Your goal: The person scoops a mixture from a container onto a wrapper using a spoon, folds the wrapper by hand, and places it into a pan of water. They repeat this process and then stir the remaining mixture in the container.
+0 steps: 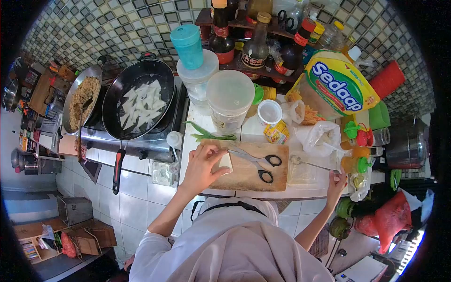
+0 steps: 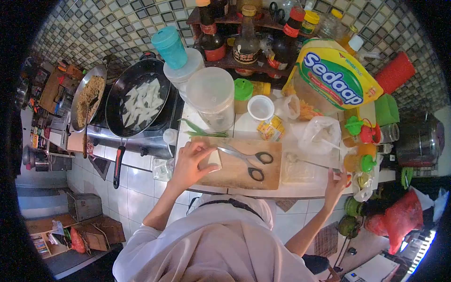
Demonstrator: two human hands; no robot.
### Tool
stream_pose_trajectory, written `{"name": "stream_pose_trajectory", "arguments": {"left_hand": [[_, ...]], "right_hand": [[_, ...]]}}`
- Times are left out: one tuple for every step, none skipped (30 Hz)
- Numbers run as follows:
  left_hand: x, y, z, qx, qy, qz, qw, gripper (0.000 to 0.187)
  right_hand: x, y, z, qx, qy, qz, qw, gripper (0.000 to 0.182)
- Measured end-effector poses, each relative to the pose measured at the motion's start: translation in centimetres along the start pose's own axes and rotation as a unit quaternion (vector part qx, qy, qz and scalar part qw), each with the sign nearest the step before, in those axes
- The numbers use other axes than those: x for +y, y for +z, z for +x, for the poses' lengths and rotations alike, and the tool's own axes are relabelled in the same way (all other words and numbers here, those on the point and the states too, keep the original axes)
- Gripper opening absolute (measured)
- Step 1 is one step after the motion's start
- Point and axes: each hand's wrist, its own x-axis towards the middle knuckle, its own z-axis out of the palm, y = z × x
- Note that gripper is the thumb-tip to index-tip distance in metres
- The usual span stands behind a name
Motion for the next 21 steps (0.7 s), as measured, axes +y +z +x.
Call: {"name": "stream_pose_trajectory", "arguments": {"left_hand": [[0.0, 0.1, 0.0, 0.002, -0.002, -0.009, 1.000, 0.045], [0.0, 0.1, 0.0, 0.002, -0.002, -0.009, 1.000, 0.045], [0.1, 0.2, -0.1, 0.007, 0.007, -0.002, 1.000, 0.044], [0.1, 0.2, -0.2, 0.013, 0.014, 0.005, 1.000, 0.044], [0.2, 0.2, -0.2, 0.011, 0.014, 0.006, 1.000, 0.044], [0.3, 0.2, -0.2, 0.020, 0.012, 0.006, 1.000, 0.041], [0.4, 0.2, -0.2, 0.029, 0.009, 0.005, 1.000, 0.038], [0.3, 0.3, -0.3, 0.027, 0.009, 0.006, 1.000, 0.038], [0.1, 0.5, -0.3, 0.046, 0.020, -0.009, 0.999, 0.033], [-0.1, 0.7, -0.3, 0.066, 0.030, -0.025, 0.997, 0.028], [-0.3, 0.9, -0.4, 0.064, 0.032, -0.026, 0.997, 0.028], [-0.6, 1.1, -0.5, 0.082, 0.045, -0.029, 0.995, 0.023], [-0.7, 1.2, -0.5, 0.099, 0.059, -0.033, 0.993, 0.020], [-0.5, 1.0, -0.5, 0.093, 0.066, -0.037, 0.993, 0.020], [-0.2, 0.6, -0.5, 0.086, 0.052, -0.054, 0.993, 0.017], [0.2, 0.2, -0.4, 0.079, 0.038, -0.071, 0.994, 0.014], [0.6, -0.1, -0.2, 0.073, 0.045, -0.075, 0.993, 0.014], [1.2, -0.4, 0.0, 0.086, 0.048, -0.109, 0.989, 0.013], [1.7, -0.7, 0.1, 0.098, 0.049, -0.141, 0.984, 0.013], [2.3, -1.2, 0.4, 0.094, 0.073, -0.136, 0.984, 0.014], [2.6, -1.3, 0.5, 0.090, 0.074, -0.138, 0.984, 0.014]], "right_hand": [[0.6, 0.4, 0.2, -0.003, 0.031, 0.018, 0.999, 0.041], [1.2, 0.7, 0.3, -0.006, 0.063, 0.036, 0.997, 0.041], [1.8, 0.9, 0.4, -0.006, 0.064, 0.036, 0.997, 0.041], [2.4, 1.2, 0.5, -0.005, 0.058, 0.038, 0.998, 0.039], [2.8, 1.3, 0.5, -0.003, 0.052, 0.041, 0.998, 0.038], [2.3, 1.3, 0.5, -0.004, 0.053, 0.041, 0.998, 0.038], [1.7, 1.0, 0.5, 0.001, 0.064, 0.040, 0.997, 0.034], [0.9, 0.8, 0.4, 0.006, 0.075, 0.039, 0.996, 0.031], [-0.1, 0.7, 0.3, 0.006, 0.077, 0.039, 0.996, 0.031], [-1.3, 0.8, 0.2, 0.048, 0.061, 0.094, 0.993, 0.025], [-2.4, 0.9, 0.0, 0.091, 0.045, 0.148, 0.984, 0.020], [-3.2, 1.2, -0.2, 0.093, 0.049, 0.146, 0.984, 0.020], [-3.9, 1.4, -0.5, 0.063, 0.067, 0.219, 0.971, 0.020], [-4.6, 1.5, -0.8, 0.034, 0.084, 0.291, 0.952, 0.022], [-5.4, 1.5, -1.2, 0.043, 0.089, 0.287, 0.953, 0.022], [-6.3, 1.3, -1.5, 0.006, 0.060, 0.283, 0.957, 0.025], [-7.1, 1.0, -1.8, -0.032, 0.031, 0.279, 0.959, 0.027], [-7.7, 0.5, -1.9, -0.030, 0.013, 0.252, 0.967, 0.028], [-7.7, 0.0, -1.9, -0.026, 0.017, 0.248, 0.968, 0.028], [-7.6, -0.5, -1.9, -0.008, -0.006, 0.257, 0.966, 0.027], [-7.5, -0.7, -2.0, 0.008, -0.030, 0.266, 0.964, 0.026]]}}
